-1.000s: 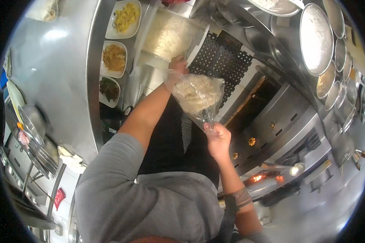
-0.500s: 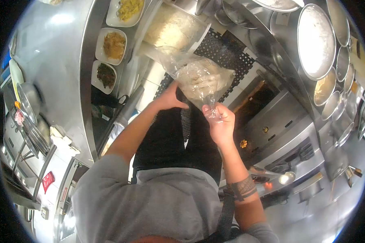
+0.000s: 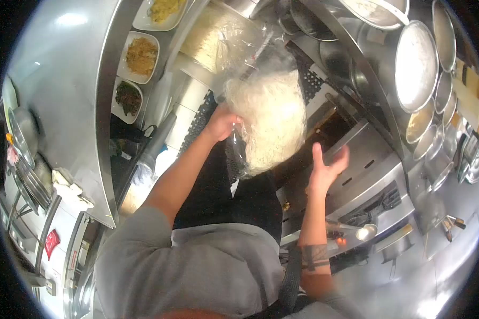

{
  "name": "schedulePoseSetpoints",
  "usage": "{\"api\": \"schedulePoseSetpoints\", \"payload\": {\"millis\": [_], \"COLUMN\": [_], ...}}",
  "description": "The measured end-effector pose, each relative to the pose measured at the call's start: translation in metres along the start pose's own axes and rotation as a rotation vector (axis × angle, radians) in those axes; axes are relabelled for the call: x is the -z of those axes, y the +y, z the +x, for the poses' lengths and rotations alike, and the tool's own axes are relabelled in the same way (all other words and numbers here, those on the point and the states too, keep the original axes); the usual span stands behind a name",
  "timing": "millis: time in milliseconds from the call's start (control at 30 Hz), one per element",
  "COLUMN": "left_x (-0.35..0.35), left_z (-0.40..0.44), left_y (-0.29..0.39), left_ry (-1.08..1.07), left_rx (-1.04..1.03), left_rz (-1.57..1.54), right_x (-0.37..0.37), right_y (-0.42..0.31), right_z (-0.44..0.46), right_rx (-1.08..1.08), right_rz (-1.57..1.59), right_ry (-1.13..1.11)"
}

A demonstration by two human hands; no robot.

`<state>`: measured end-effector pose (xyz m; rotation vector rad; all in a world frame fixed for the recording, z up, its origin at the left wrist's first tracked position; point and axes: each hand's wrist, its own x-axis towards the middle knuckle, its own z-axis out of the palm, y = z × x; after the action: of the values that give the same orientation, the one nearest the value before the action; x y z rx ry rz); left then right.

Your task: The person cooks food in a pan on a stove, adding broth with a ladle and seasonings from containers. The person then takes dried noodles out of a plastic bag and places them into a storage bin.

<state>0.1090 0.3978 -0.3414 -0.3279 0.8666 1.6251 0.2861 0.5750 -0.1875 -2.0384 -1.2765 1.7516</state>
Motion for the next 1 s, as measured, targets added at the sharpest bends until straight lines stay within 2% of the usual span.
{"api": "schedulePoseSetpoints", "payload": {"millis": [33,100,133,167,200,267,333,433,467,500,533,567,600,633,700,733,767,833,900,933,967,1000], "left_x": [0.012,0.036,0.065,0.064,0.054,0.068,0.067,0.055,0.057,0.061,0.07,0.072,0.071,0.071,0.049,0.044,0.04,0.042,0.035,0.02,0.013,0.032], "left_z": [0.006,0.018,0.026,0.031,0.029,0.039,0.052,0.067,0.076,0.085,0.099,0.106,0.11,0.111,0.108,0.109,0.11,0.11,0.106,0.1,0.095,0.1], "left_y": [-0.001,-0.006,-0.028,-0.019,-0.01,-0.017,0.0,0.035,0.043,0.049,0.041,0.044,0.048,0.052,0.062,0.066,0.069,0.074,0.078,0.077,0.075,0.067], "left_ry": [0.005,-0.114,-0.096,-0.09,0.035,0.213,0.215,0.274,0.271,0.268,0.297,0.291,0.184,0.08,0.134,0.182,0.224,0.218,0.217,0.33,0.446,0.338], "left_rx": [0.007,0.182,0.203,0.188,0.147,0.123,0.101,-0.004,-0.044,-0.08,-0.152,-0.151,-0.163,-0.176,-0.186,-0.186,-0.186,-0.177,-0.169,-0.142,-0.113,0.048], "left_rz": [-0.001,-0.26,-0.205,-0.202,-0.257,-0.294,-0.347,-0.372,-0.429,-0.486,-0.422,-0.425,-0.522,-0.618,-0.595,-0.6,-0.603,-0.579,-0.547,-0.44,-0.331,-0.475], "right_x": [0.014,0.045,0.029,0.001,-0.024,-0.076,-0.11,-0.178,-0.208,-0.229,-0.252,-0.269,-0.287,-0.287,-0.285,-0.28,-0.273,-0.259,-0.264,-0.284,-0.3,-0.305], "right_y": [0.032,0.094,0.102,0.111,0.12,0.08,0.079,0.049,0.048,0.046,0.058,0.051,0.048,0.046,-0.005,-0.008,-0.001,0.023,0.038,0.07,0.066,0.064], "right_z": [0.004,0.035,0.049,0.059,0.061,0.057,0.082,0.117,0.131,0.147,0.174,0.181,0.193,0.201,0.169,0.159,0.156,0.156,0.123,0.129,0.113,0.117], "right_rx": [-0.233,-0.696,-0.69,-0.51,-0.342,-0.308,-0.146,0.176,0.373,0.484,0.624,0.705,0.982,0.983,0.432,0.516,0.522,0.584,0.397,0.425,0.553,0.472], "right_rz": [-0.015,0.732,0.725,0.637,0.55,0.397,0.301,-0.012,-0.356,-0.306,-0.432,-0.47,-0.587,-0.592,-0.646,-0.676,-0.681,-0.519,-0.355,-0.284,-0.428,-0.484], "right_ry": [0.257,-0.399,-0.412,-0.359,-0.294,-0.092,-0.112,-0.115,0.087,-0.009,-0.011,-0.131,-0.023,-0.024,-0.146,-0.043,-0.04,0.074,0.025,0.081,0.193,0.09]}}
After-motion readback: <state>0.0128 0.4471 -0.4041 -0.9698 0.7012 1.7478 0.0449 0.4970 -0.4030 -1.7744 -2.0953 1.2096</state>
